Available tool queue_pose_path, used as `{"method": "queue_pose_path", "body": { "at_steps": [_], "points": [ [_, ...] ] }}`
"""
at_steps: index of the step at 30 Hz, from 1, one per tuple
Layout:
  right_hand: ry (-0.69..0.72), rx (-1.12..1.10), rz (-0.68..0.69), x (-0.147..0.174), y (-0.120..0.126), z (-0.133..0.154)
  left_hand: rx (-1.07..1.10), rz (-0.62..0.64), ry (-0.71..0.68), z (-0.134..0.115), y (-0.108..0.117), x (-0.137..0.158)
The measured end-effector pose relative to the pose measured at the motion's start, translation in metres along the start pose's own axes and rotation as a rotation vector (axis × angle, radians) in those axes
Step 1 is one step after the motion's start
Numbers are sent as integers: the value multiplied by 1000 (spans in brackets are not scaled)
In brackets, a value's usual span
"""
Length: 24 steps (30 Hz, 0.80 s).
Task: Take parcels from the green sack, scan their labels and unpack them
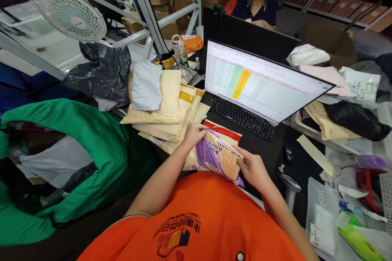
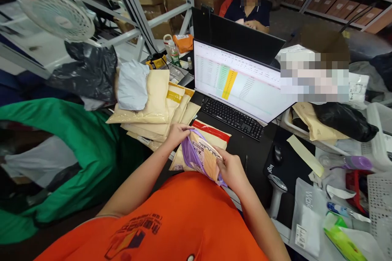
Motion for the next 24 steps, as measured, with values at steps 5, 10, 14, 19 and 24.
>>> {"method": "queue_pose_path", "body": {
  "at_steps": [5,10,14,19,24],
  "points": [
    [-40,-78,-23,11,-11,-21,-25,77,36,17,-16,1],
    [-85,-188,-58,35,-6,-47,-159,103,73,49,-15,11],
    [-157,-323,-296,65,35,-81,-266,78,154,86,3,30],
    [-236,-474,-368,52,41,-101,-209,156,63,88,-16,24],
    [-405,-956,-480,28,9,-137,-259,-159,-144,44,6,17]
  ]
}}
Point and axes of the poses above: each hand's wrist, its own x-axis away from the middle knuckle, its own y-axis out of the back of the hand, z = x × y, the point moved 7 cm from there along -x, towards the middle knuckle, and after that the axes turned 11 degrees about -x, right-handed, at the moved point
